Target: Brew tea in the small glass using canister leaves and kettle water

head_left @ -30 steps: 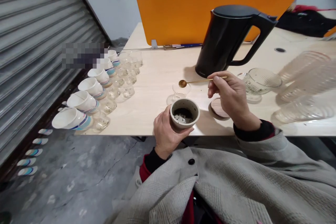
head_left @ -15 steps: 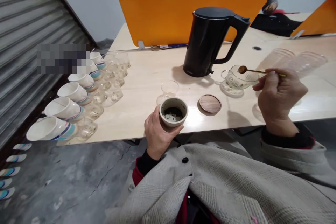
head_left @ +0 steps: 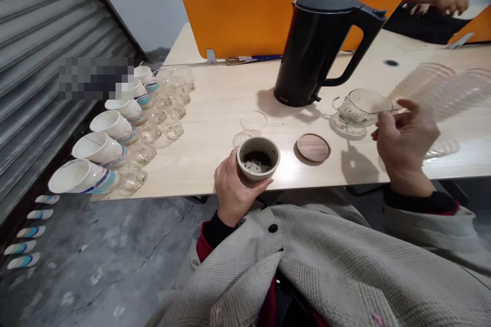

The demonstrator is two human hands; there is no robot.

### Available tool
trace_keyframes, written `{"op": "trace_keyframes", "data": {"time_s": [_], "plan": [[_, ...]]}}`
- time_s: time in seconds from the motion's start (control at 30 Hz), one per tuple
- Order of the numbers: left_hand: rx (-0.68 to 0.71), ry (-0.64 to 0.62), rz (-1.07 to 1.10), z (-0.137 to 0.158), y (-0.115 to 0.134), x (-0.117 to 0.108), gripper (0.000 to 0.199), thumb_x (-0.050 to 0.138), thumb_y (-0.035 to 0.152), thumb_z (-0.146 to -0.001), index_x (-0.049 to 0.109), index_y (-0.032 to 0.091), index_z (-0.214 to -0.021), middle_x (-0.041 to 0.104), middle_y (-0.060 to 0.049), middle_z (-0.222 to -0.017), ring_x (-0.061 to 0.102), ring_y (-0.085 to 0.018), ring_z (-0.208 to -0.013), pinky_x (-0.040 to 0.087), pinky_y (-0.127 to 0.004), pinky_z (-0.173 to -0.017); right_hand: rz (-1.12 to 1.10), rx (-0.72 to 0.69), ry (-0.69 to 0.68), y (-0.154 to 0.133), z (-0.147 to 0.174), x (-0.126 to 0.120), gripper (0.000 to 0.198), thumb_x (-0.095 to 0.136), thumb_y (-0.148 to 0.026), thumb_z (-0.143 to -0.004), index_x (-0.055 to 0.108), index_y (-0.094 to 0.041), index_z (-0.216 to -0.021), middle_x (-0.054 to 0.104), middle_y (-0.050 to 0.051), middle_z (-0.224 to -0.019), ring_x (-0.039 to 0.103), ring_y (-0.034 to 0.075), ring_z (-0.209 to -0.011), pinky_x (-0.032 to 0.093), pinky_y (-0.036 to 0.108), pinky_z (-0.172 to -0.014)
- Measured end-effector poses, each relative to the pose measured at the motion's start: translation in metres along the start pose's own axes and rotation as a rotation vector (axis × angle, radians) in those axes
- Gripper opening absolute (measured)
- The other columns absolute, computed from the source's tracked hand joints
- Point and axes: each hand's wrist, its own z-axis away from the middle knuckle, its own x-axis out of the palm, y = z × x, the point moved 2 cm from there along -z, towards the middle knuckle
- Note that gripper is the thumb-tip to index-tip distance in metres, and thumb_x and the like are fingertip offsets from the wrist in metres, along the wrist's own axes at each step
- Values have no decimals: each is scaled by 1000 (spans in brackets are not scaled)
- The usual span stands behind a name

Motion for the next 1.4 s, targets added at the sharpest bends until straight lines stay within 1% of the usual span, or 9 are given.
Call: {"op": "trace_keyframes", "data": {"time_s": [0.13, 0.2, 0.27, 0.33, 0.4, 0.63, 0.9, 1.1, 1.4], "plan": [[-7, -7, 3, 0, 0, 0, 103, 88, 70, -71, 45, 23, -152, 71, -16, -139, 71, -35, -121, 56, -54, -106, -68, -122, 79, -23, 28, -25, 53, 71, -32, -83, 64, -16, -133, 61, -3, -67, 56, 16, -54, 48, 31, -61], [-14, -9, 2, 0, -1, 1, 103, 88, 70, -71, 45, 23, -152, 71, -16, -139, 71, -35, -122, 56, -54, -107, -101, -203, -92, -40, 43, -21, 47, 66, -39, -91, 64, -18, -133, 67, 1, -75, 61, 18, -62, 53, 35, -67], [-17, -10, 6, 0, -1, 1, 103, 88, 70, -71, 45, 23, -152, 71, -15, -139, 71, -35, -121, 56, -53, -106, -90, -327, -356, -55, 59, -6, 50, 61, -48, -96, 62, -20, -137, 75, 12, -104, 71, 27, -90, 59, 45, -83], [-16, -11, 11, 0, -1, 1, 103, 88, 71, -71, 45, 23, -152, 71, -15, -138, 71, -35, -120, 56, -53, -105, -32, -461, -581, -61, 73, 14, 57, 60, -54, -96, 60, -22, -143, 67, 19, -137, 64, 38, -122, 55, 58, -100], [-17, -8, 15, 0, -1, 1, 103, 87, 72, -71, 46, 23, -152, 72, -15, -138, 71, -35, -120, 56, -52, -105, 29, -551, -681, -59, 83, 31, 61, 61, -56, -96, 58, -24, -148, 58, 20, -151, 53, 45, -136, 49, 66, -108], [-3, 22, 13, 1, -1, 2, 102, 88, 71, -70, 47, 23, -150, 72, -16, -137, 71, -35, -121, 56, -53, -105, -99, -508, -597, -61, 82, 39, 62, 59, -56, -98, 55, -30, -153, 61, 17, -137, 57, 42, -127, 49, 69, -106], [11, -3, 34, 1, -2, 5, 98, 82, 75, -73, 47, 24, -149, 73, -14, -135, 71, -35, -121, 55, -52, -106, -458, -727, -719, -165, 83, 7, 69, 64, -64, -97, 52, -28, -156, 56, 16, -145, 53, 38, -134, 47, 62, -113], [35, -32, 64, 3, -10, 10, 91, 63, 81, -84, 43, 25, -153, 71, -16, -139, 71, -35, -124, 54, -55, -108, -321, -916, -804, -202, 101, 14, 74, 60, -70, -97, 56, -20, -151, 56, 19, -141, 50, 38, -124, 45, 61, -111], [46, 7, 67, 3, -6, 11, 94, 66, 80, -83, 42, 22, -154, 71, -17, -138, 71, -35, -123, 53, -57, -109, -205, -941, -878, -201, 93, 20, 86, 35, -84, -98, 57, -20, -150, 58, 19, -139, 49, 37, -118, 44, 60, -107]]}}
